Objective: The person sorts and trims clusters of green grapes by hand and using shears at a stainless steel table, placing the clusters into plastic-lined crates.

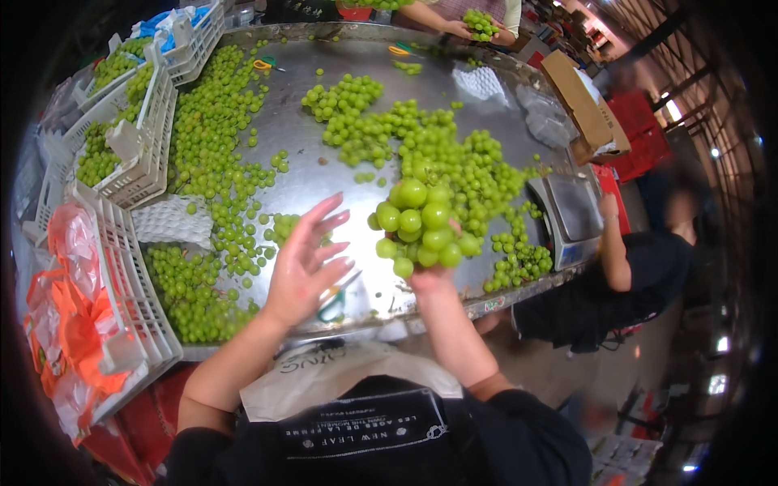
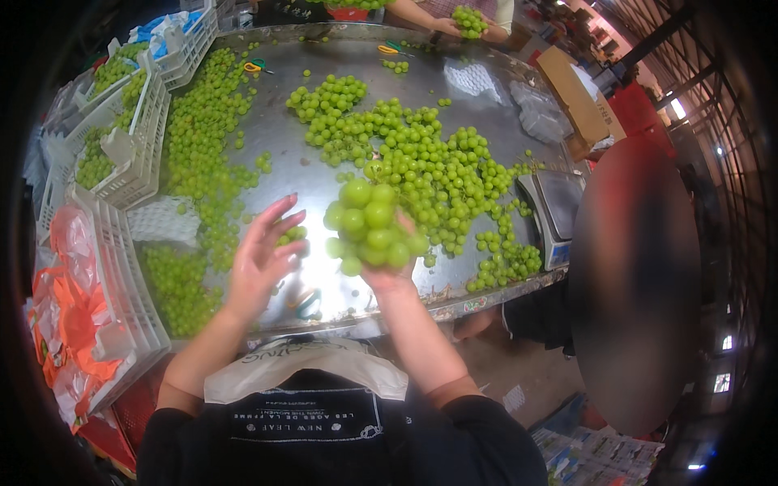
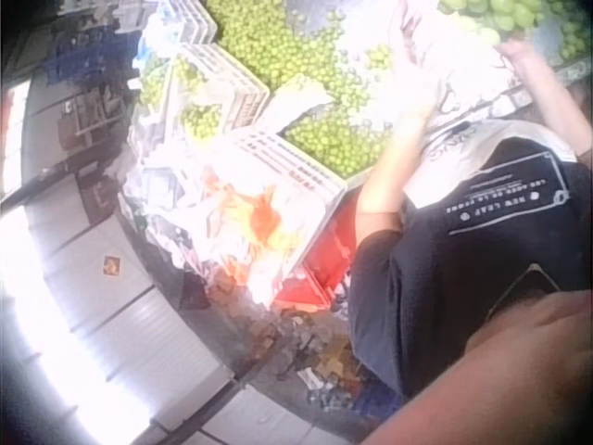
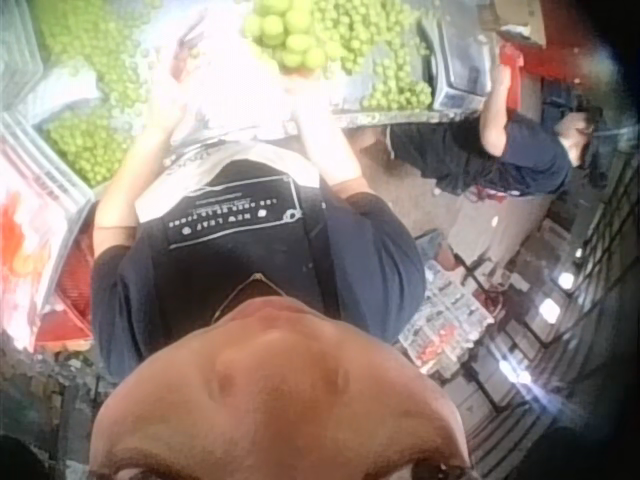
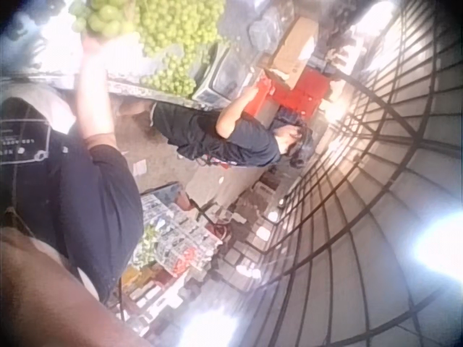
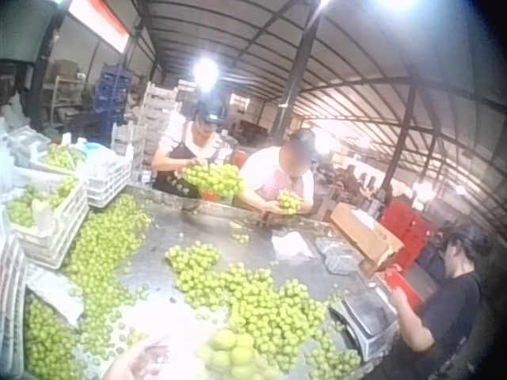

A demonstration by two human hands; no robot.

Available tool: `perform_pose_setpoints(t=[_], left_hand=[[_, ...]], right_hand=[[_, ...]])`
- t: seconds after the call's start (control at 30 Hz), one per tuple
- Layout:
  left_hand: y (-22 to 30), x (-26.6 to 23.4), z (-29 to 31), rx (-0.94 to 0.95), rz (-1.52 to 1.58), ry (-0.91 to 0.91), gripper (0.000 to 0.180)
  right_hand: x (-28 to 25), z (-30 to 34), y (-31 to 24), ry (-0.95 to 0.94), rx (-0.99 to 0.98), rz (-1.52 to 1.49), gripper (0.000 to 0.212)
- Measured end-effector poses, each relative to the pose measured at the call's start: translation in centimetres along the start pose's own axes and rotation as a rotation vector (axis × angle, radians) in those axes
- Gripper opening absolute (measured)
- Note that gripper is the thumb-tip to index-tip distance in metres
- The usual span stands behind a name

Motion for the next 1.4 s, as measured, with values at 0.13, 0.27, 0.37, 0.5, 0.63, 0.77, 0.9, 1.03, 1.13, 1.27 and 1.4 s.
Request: perform_pose_setpoints(t=[0.13, 0.27, 0.37, 0.5, 0.63, 0.77, 0.9, 1.03, 1.13, 1.27, 1.4], left_hand=[[-1.8, 0.7, -0.3, -0.159, 0.113, -0.007, 0.066], [-2.6, 1.3, -0.1, -0.175, 0.131, -0.043, 0.064], [-2.6, 1.1, -0.1, -0.172, 0.162, -0.055, 0.063], [-2.4, 1.4, -0.2, -0.161, 0.167, -0.078, 0.065], [-3.2, 1.5, 0.0, -0.325, 0.336, -0.015, 0.07], [-3.5, 3.3, 0.5, -0.482, 0.664, -0.024, 0.076], [-4.0, 3.1, -0.6, -0.42, 0.623, -0.023, 0.084], [-3.5, 2.6, -1.2, -0.256, 0.678, 0.049, 0.088], [-2.6, 2.4, -1.7, -0.081, 0.475, 0.044, 0.091], [-1.1, 3.3, -1.8, 0.026, 0.012, -0.018, 0.095], [-0.6, 3.3, -1.1, 0.038, -0.226, -0.113, 0.095]], right_hand=[[1.5, -0.1, 0.5, 0.015, 0.024, 0.009, 0.035], [0.9, -0.4, 0.2, -0.047, -0.003, -0.003, 0.041], [0.6, -0.1, 0.3, -0.065, -0.042, -0.02, 0.05], [0.3, 0.0, 0.6, -0.099, 0.029, -0.135, 0.055], [1.6, 0.0, 0.1, -0.09, -0.021, 0.073, 0.057], [2.7, 0.6, -1.0, 0.041, -0.214, 0.54, 0.061], [6.1, 1.2, -1.6, 0.076, -0.389, 1.106, 0.072], [7.6, 1.8, -1.9, 0.177, -0.575, 1.512, 0.087], [6.1, 2.2, -1.8, 0.301, -0.562, 1.208, 0.086], [3.0, 1.2, 0.7, 0.194, -0.237, 0.597, 0.074], [1.1, 0.1, 1.2, 0.204, -0.053, 0.339, 0.069]])
Point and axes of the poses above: each hand's wrist, its own z-axis away from the middle knuckle, its own x-axis out of the palm, y = z × x, the point moved 7 cm from there along -z, towards the middle knuckle, and after that the axes turned 8 degrees about x, right-handed, at the moved point
